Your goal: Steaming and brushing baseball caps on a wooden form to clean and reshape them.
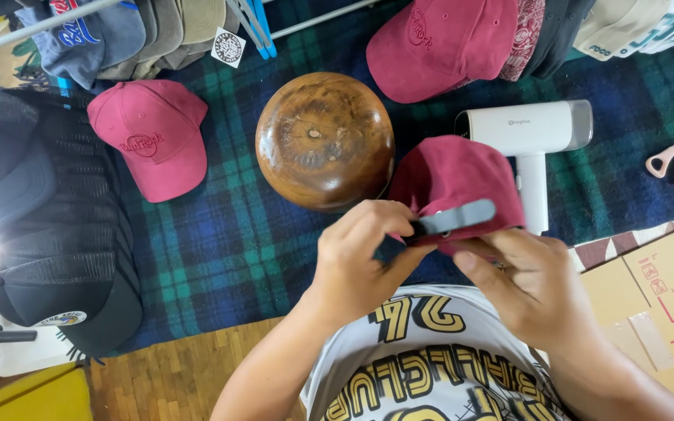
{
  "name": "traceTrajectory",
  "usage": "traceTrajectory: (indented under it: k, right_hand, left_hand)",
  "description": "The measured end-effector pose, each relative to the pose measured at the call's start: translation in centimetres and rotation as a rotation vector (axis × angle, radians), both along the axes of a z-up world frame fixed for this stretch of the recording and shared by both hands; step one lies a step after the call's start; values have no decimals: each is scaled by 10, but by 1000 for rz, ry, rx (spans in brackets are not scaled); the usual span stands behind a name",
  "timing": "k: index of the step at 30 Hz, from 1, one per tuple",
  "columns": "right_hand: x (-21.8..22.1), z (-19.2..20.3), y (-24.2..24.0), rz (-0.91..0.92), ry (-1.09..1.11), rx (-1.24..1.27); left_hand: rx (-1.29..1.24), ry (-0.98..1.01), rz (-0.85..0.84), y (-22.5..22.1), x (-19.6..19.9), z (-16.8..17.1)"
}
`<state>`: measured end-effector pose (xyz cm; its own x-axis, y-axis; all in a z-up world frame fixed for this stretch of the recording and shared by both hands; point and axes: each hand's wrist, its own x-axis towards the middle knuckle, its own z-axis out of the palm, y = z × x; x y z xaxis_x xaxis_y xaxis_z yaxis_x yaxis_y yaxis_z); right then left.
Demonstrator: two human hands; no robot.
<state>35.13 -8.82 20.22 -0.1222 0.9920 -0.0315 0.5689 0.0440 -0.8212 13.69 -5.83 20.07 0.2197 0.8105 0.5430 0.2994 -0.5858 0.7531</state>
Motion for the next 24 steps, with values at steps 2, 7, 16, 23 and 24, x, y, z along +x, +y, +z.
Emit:
traceTrajectory:
  k: [2, 7, 16, 23, 24]
  right_hand:
    - [5, 27, -3, 55, -6, 113]
    - [34, 27, -14, 32, -92, 674]
    - [34, -10, 46, -165, 81, 100]
    - [14, 3, 86, 67, -72, 1315]
    - [6, 8, 92, 168, -86, 1402]
  left_hand:
    - [-31, -63, 27, 5, 0, 16]
    - [-4, -144, 33, 26, 6, 58]
    - [-12, -445, -307, 85, -8, 98]
    - [249, -243, 101, 115, -88, 68]
    - [249, -314, 61, 123, -104, 55]
